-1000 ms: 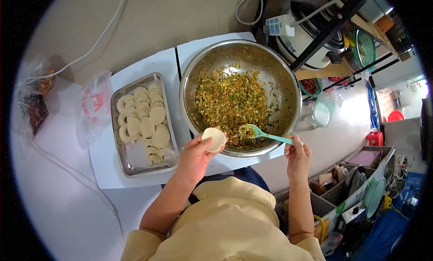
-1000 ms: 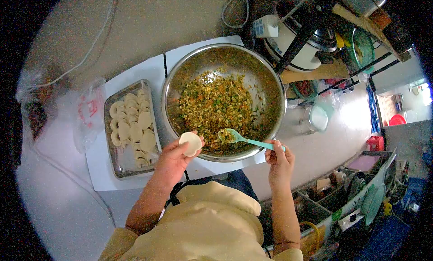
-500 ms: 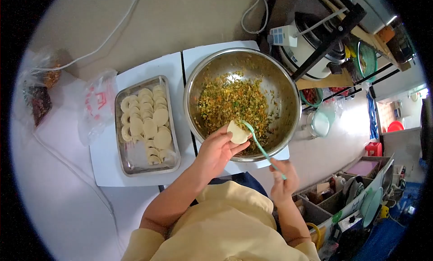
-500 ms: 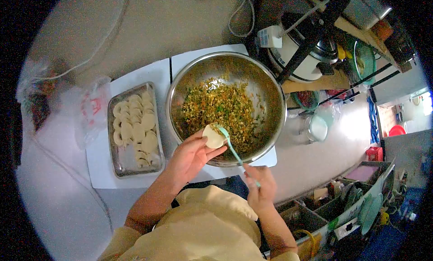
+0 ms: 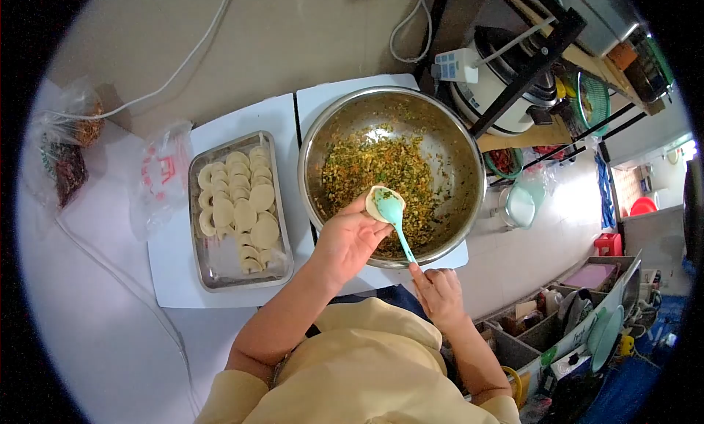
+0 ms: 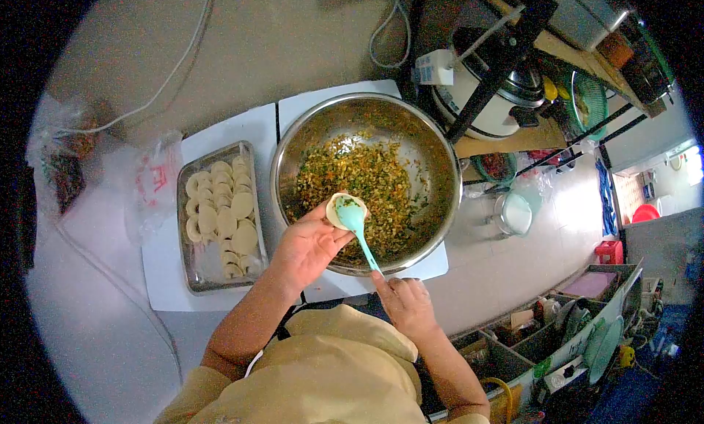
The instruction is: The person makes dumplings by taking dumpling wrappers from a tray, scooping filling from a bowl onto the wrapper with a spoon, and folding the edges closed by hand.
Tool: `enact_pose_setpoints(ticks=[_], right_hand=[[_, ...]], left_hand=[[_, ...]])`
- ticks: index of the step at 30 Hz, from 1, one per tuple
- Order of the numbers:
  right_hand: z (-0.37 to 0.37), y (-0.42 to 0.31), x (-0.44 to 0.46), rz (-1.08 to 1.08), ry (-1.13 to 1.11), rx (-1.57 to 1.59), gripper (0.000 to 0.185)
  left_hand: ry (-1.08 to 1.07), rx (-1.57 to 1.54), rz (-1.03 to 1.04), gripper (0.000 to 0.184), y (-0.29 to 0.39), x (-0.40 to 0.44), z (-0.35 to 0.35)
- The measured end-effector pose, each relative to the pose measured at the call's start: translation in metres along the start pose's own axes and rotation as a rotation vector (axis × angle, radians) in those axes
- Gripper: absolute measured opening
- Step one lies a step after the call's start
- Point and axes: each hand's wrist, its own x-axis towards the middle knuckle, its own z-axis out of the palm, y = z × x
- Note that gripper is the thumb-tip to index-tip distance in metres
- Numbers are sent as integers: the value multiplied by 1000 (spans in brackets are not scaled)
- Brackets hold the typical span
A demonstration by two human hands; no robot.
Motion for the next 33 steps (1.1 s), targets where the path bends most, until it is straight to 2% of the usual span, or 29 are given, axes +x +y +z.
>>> enact_pose_setpoints(ticks=[7, 15, 18, 20, 21, 24, 25, 27, 28, 29, 31, 33], right_hand=[[-10, 1, -2, -38, 9, 1, 49], [-27, -1, -6, -54, -18, -53, 50], [-35, -3, -6, -31, 24, 39, 44], [-43, -6, -5, 213, 128, 212, 37], [-45, -4, -4, 216, 127, 213, 37], [-51, 1, 18, 561, 191, 350, 33], [-48, 7, 23, 566, 195, 348, 33], [-37, 19, 29, 340, 33, 166, 27], [-31, 18, 36, 311, 45, 139, 16], [-26, 20, 37, 313, 47, 139, 16], [-19, 21, 41, 259, -123, 74, 17], [-28, 16, 48, 257, -146, 33, 15]], left_hand=[[-15, -53, -25, 57, 3, -1, -3], [-82, -118, -2, 54, 10, 3, -8], [-70, -147, 23, 54, 12, 4, -10], [-51, -158, 42, 55, 12, 3, -13], [-18, -162, 54, 58, 12, 2, -14], [15, -101, 61, 67, 10, -2, -11], [17, -38, 66, 72, 9, -4, -9], [16, 12, 48, 76, 10, -9, -4], [18, 57, 38, 81, 10, -11, -2], [17, 59, 36, 81, 10, -13, 0], [-11, 121, 24, 84, 10, -18, 4], [-9, 151, 20, 85, 11, -25, 14]])
